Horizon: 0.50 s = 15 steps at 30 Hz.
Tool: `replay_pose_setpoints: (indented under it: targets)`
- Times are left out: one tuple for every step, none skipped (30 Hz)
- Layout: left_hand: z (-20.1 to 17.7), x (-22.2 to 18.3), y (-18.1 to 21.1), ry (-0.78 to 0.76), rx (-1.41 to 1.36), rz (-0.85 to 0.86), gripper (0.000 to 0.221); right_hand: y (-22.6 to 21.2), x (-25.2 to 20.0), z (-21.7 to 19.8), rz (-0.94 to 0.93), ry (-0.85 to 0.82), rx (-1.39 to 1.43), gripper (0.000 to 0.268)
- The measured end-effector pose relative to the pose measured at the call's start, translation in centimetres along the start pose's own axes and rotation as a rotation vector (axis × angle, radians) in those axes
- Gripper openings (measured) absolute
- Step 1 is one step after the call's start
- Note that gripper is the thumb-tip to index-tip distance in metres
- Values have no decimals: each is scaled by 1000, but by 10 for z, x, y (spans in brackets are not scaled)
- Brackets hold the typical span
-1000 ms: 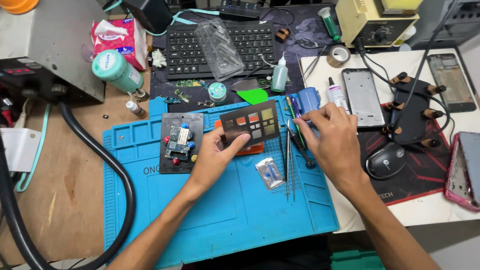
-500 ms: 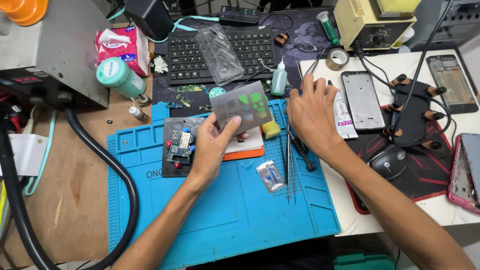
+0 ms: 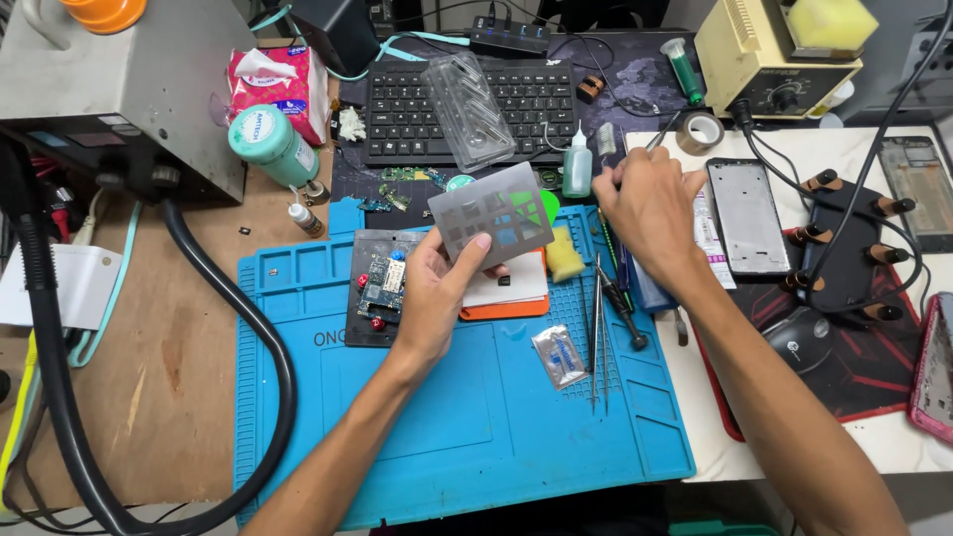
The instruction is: Cleaning a metal BGA reballing stencil with a brush and liquid, followed by handling small adhesive components on a repair bench.
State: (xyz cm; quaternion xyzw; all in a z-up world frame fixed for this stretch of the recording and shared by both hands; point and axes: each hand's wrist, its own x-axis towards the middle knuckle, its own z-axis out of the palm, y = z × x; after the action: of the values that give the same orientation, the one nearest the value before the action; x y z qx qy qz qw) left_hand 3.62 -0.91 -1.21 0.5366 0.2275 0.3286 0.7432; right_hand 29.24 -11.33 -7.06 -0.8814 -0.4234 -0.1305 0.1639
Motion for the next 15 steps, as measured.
replay_pose_setpoints:
  targets:
    - [-1,0,-2,3,-1,0,21,-7,2,-10,-2,-2,0,24]
    - [-3,1,-4,0,-20,7,21,-15,5,-20,25,5,94,23]
    - [-4,2,-5,-3,-38,15,22,-23,8,-30,52,11,188,22]
    - [-4,2,-3,2,-39,17,22,-30,10,-42,48,10,189,22]
    - [-5,2,-1,1,-40,14,21,-37,11,-53,50,-5,281,20]
    - [-5,2,1,0,-41,10,20,-44,12,-65,53,-22,374,19]
    - [-6,2,1,5,-43,11,20,-47,14,-66,49,-25,374,19]
    - [-7,1,2,9,-42,5,19,-49,15,-68,58,-48,414,22]
    - [-7,1,2,12,-41,0,19,-51,16,-70,68,-72,454,24]
    - [-9,2,0,17,-41,1,19,-48,18,-67,64,-75,455,24]
    - [-11,3,-3,17,-41,-3,19,-44,20,-64,85,-133,390,37]
    - [-13,4,-5,16,-41,-6,19,-41,23,-60,107,-189,326,51]
    - [-13,4,-1,20,-40,-4,19,-42,23,-59,103,-190,328,51]
    - [-13,4,2,16,-40,8,25,-44,24,-58,90,-213,251,52]
    - [-13,4,6,11,-39,21,33,-45,24,-58,77,-235,174,52]
